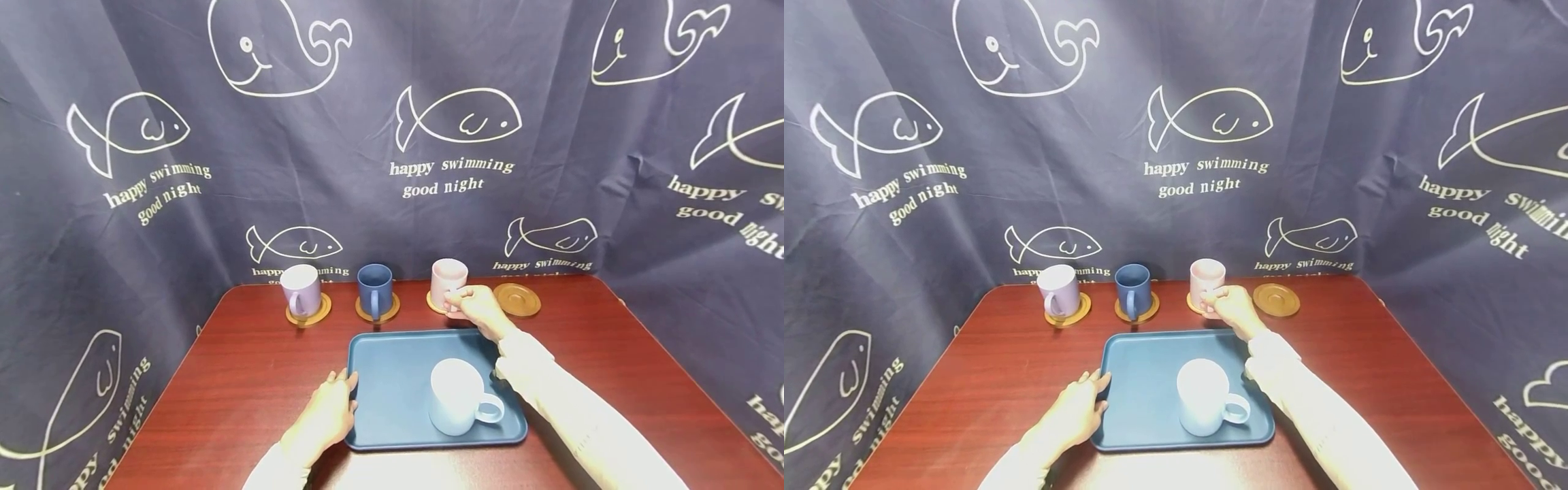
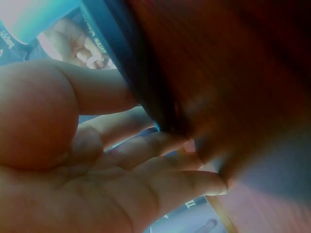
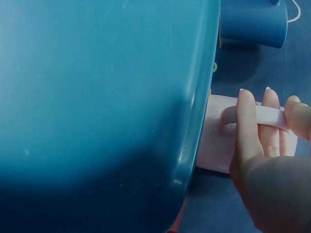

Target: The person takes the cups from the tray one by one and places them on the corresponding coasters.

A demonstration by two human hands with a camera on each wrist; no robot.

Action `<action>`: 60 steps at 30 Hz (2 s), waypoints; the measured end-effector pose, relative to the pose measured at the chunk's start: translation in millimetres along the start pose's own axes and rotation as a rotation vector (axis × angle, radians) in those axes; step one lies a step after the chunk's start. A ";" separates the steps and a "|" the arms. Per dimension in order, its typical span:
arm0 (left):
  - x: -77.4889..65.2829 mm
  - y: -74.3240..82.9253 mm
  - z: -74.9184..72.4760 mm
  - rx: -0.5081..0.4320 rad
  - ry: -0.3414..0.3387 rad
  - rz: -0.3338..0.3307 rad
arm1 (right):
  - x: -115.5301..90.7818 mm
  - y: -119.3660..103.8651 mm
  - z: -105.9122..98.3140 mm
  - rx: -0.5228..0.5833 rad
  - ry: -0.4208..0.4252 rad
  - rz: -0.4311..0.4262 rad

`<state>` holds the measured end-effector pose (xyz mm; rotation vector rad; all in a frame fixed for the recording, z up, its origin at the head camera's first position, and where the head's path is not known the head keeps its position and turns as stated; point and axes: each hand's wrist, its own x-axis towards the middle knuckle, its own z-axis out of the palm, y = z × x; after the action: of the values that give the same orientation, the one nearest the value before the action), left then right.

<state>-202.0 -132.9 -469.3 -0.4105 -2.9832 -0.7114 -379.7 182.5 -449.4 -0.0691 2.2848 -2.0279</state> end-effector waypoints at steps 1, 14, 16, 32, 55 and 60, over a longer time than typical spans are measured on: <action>-0.1 -0.2 0.1 0.000 0.003 0.001 | -0.1 -0.4 0.5 -0.004 0.001 -0.002; 0.3 0.0 -2.0 0.020 -0.001 0.004 | -0.5 -3.4 4.2 0.012 0.030 0.015; 0.3 0.4 -2.3 0.024 0.002 0.004 | -0.6 -3.7 4.4 0.017 0.033 0.018; 0.1 2.5 -2.8 0.019 0.007 0.004 | 3.0 0.6 7.2 -0.033 0.047 -0.031; -0.3 2.9 -3.4 0.032 0.008 0.010 | -0.3 0.2 2.1 -0.041 0.008 -0.009; -0.9 3.3 -3.8 0.031 0.008 0.008 | 0.5 1.9 2.2 -0.053 -0.009 -0.015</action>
<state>-200.2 -132.0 -464.5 -0.4159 -2.9790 -0.6641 -379.9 180.5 -451.5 -0.0988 2.3394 -1.9701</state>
